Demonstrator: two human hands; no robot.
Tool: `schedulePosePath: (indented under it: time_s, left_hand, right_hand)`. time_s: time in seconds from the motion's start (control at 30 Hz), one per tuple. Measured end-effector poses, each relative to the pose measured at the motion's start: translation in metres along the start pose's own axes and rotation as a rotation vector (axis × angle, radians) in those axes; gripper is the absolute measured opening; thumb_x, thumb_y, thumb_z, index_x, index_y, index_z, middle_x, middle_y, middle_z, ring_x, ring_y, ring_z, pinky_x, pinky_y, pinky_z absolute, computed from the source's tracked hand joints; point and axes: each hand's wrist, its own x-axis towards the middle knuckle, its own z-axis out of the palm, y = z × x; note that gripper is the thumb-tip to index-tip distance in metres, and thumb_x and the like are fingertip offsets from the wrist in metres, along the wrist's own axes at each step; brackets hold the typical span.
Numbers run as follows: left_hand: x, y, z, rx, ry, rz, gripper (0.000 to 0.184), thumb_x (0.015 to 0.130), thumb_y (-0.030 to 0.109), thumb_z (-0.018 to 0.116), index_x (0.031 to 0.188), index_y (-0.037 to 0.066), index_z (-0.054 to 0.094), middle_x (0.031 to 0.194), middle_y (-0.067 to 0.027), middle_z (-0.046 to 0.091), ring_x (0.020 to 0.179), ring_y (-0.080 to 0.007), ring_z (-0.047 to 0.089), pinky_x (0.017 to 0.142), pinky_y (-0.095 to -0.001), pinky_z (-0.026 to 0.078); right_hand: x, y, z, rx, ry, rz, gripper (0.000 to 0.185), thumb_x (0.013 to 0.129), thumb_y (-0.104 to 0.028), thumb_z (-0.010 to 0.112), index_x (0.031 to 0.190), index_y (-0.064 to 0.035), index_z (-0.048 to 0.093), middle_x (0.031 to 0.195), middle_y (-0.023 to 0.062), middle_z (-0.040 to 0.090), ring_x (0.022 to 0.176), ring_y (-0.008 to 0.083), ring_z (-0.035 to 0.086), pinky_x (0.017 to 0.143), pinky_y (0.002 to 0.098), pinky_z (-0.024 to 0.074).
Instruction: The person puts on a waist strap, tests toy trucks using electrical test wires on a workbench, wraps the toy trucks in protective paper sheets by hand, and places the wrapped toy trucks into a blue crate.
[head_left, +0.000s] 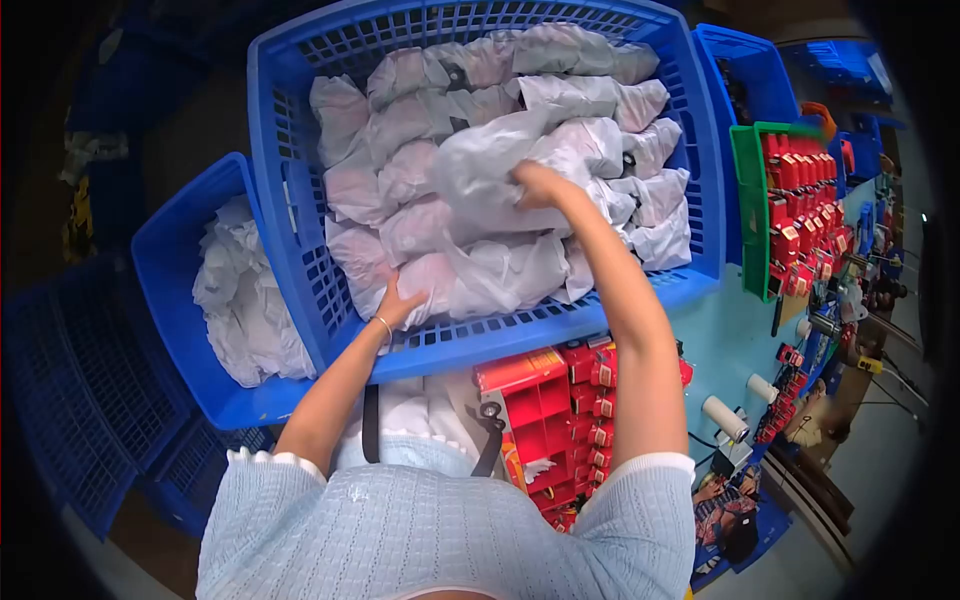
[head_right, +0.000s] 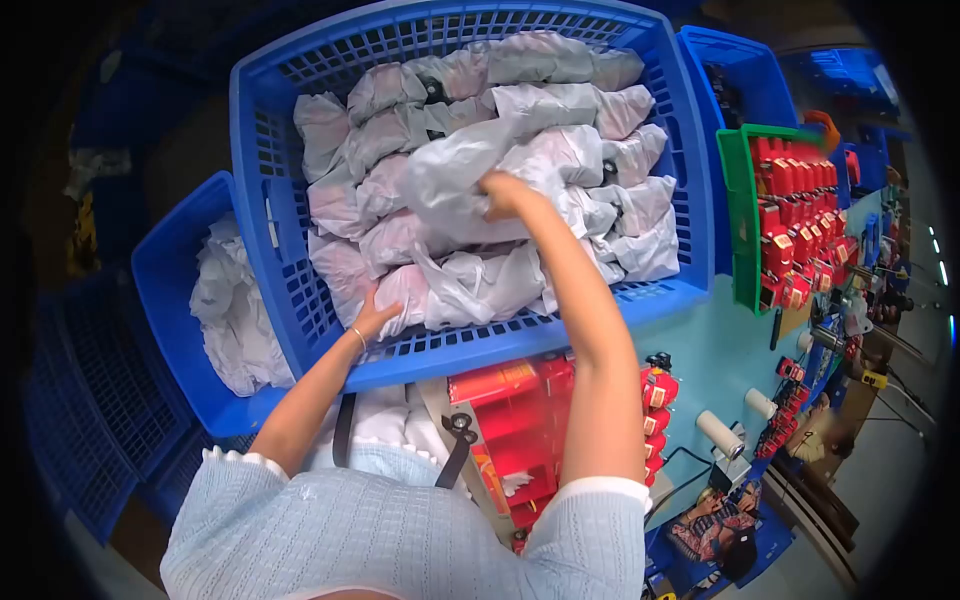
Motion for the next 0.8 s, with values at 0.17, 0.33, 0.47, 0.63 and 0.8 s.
schedulePosePath:
  time_s: [0.17, 0.33, 0.47, 0.63, 0.8]
  left_hand:
    - [-0.001, -0.008, 0.001, 0.093, -0.054, -0.091, 0.098, 0.065, 0.036, 0.076, 0.136, 0.000, 0.017, 0.135, -0.0214, 0.031, 0.125, -0.0291, 0.032, 0.102, -0.0350, 0.029]
    - [-0.014, -0.003, 0.005, 0.112, -0.095, -0.122, 0.098, 0.068, 0.034, 0.074, 0.137, 0.001, 0.013, 0.134, -0.0221, 0.030, 0.123, -0.0297, 0.034, 0.101, -0.0345, 0.030]
    - [-0.010, -0.004, 0.002, 0.122, -0.128, -0.100, 0.097, 0.068, 0.034, 0.074, 0.136, 0.000, 0.014, 0.133, -0.0232, 0.031, 0.123, -0.0301, 0.035, 0.101, -0.0346, 0.031]
    - [0.008, -0.009, -0.028, 0.211, -0.046, 0.003, 0.087, 0.074, 0.031, 0.070, 0.136, -0.002, 0.018, 0.136, -0.0221, 0.030, 0.125, -0.0297, 0.032, 0.103, -0.0342, 0.026]
    - [-0.003, 0.055, -0.044, 0.255, 0.084, 0.314, 0.076, 0.078, 0.026, 0.065, 0.136, -0.001, 0.023, 0.139, -0.0173, 0.029, 0.128, -0.0270, 0.028, 0.104, -0.0344, 0.023]
  right_hand:
    - [0.056, 0.001, 0.055, -0.094, -0.307, 0.069, 0.028, 0.067, -0.019, 0.063, 0.088, -0.0008, 0.063, 0.092, 0.0185, 0.063, 0.087, 0.0317, 0.060, 0.076, 0.0408, 0.0479]
    - [0.051, -0.017, 0.078, -0.073, -0.091, 0.227, 0.021, 0.070, -0.010, 0.056, 0.087, -0.0019, 0.065, 0.091, 0.0164, 0.064, 0.087, 0.0307, 0.062, 0.077, 0.0426, 0.0475]
    - [0.024, -0.035, 0.089, -0.244, 0.295, 0.161, 0.030, 0.072, -0.003, 0.052, 0.100, -0.0047, 0.061, 0.104, 0.0155, 0.060, 0.104, 0.0294, 0.054, 0.091, 0.0487, 0.0375]
    - [-0.131, -0.079, 0.072, 0.069, 1.022, 0.520, 0.061, 0.068, -0.014, 0.058, 0.125, 0.0007, 0.039, 0.128, 0.0208, 0.041, 0.122, 0.0327, 0.036, 0.100, 0.0452, 0.0287]
    - [-0.329, -0.093, 0.144, -0.133, 1.332, 1.644, 0.062, 0.078, -0.019, 0.058, 0.127, 0.0063, 0.030, 0.132, 0.0300, 0.028, 0.123, 0.0427, 0.030, 0.104, 0.0432, 0.0235]
